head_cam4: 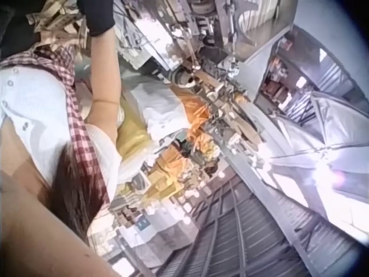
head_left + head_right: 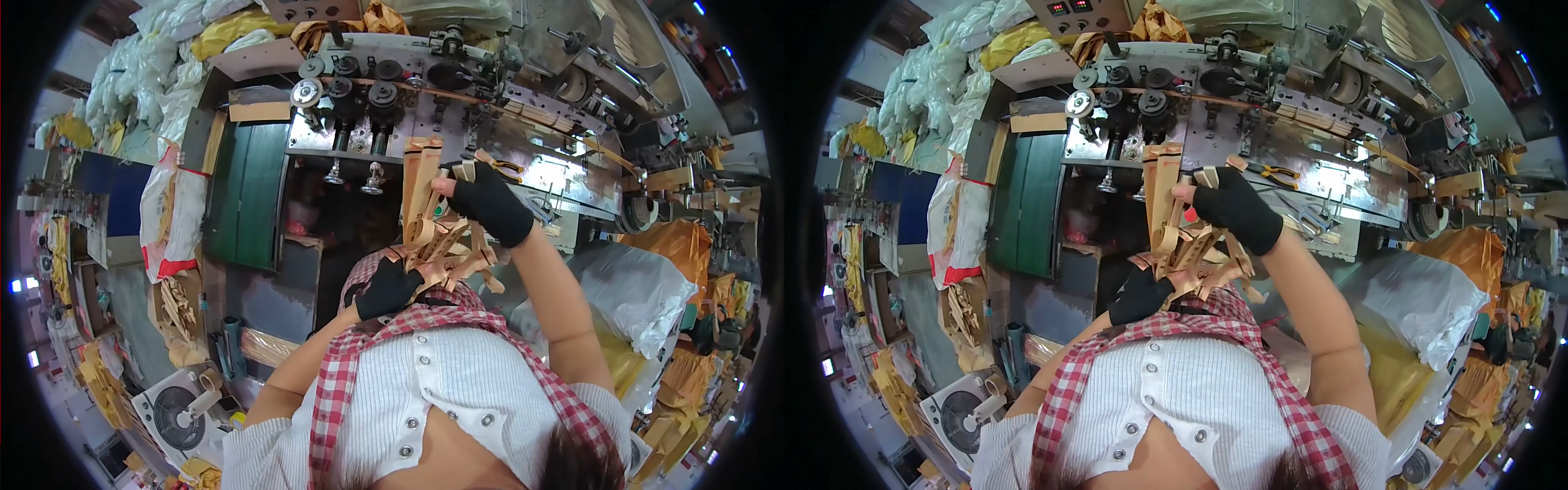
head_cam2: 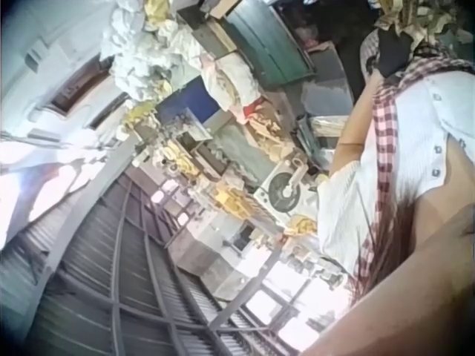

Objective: Operating an industrial machine to process wooden sticks by feeding them into the intake and managing the output.

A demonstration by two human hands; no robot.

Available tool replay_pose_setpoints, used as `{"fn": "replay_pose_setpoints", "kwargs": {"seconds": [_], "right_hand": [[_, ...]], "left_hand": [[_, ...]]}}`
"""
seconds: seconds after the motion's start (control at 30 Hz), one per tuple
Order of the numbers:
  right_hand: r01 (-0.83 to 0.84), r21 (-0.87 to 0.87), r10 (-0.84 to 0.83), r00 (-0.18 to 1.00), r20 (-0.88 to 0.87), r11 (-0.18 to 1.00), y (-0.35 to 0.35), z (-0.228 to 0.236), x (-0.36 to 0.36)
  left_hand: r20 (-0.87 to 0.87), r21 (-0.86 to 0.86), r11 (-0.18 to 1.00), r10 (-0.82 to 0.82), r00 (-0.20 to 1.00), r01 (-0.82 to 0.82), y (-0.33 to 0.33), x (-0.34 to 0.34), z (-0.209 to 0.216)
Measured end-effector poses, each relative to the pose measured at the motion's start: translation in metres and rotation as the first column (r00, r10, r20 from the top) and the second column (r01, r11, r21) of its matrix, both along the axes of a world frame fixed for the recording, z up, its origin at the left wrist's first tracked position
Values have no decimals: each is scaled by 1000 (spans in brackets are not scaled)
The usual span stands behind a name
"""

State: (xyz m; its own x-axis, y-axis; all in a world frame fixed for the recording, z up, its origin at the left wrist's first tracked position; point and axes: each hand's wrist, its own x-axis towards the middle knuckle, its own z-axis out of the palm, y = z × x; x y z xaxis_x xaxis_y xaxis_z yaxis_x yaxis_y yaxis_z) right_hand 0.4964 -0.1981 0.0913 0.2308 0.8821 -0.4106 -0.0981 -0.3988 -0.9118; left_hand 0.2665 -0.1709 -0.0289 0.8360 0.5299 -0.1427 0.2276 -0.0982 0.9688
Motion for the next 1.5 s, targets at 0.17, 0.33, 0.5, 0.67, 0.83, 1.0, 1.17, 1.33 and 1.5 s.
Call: {"fn": "replay_pose_setpoints", "kwargs": {"seconds": [0.17, 0.33, 0.5, 0.67, 0.83, 1.0, 1.17, 1.33, 1.5], "right_hand": [[544, 577, -574, 805, -153, 610, 6, 8, 53], [401, 711, -670, 730, 134, 578, -12, 64, 116], [-153, 284, -12, 863, 504, 946, 23, 43, 34], [-377, 497, -367, 368, 855, 781, 17, -4, 15], [-567, 267, -82, 330, 940, 779, -16, -39, -60], [-352, 440, 64, 835, 546, 826, -18, -27, -61], [197, 355, -337, 856, 392, 914, 18, 22, -8], [61, 211, -170, 816, 552, 976, 18, 13, -12], [156, 210, -189, 970, 150, 965, 12, 1, -14]], "left_hand": [[92, -223, 973, -45, 995, 65, 9, 10, 30], [145, -88, 981, -158, 977, 172, 15, 18, 57], [160, -342, 931, -71, 985, 123, 11, 19, 54], [108, -286, 957, -13, 994, 44, 15, 13, 44], [-147, -249, 968, -81, 986, 42, 18, -4, 17], [65, -679, 731, -36, 997, 71, 23, 7, 23], [-20, -366, 926, -104, 994, 90, 13, -9, -10], [171, -539, 842, 113, 979, -3, 6, 4, 23], [180, -201, 979, 2, 984, 35, 8, 2, 8]]}}
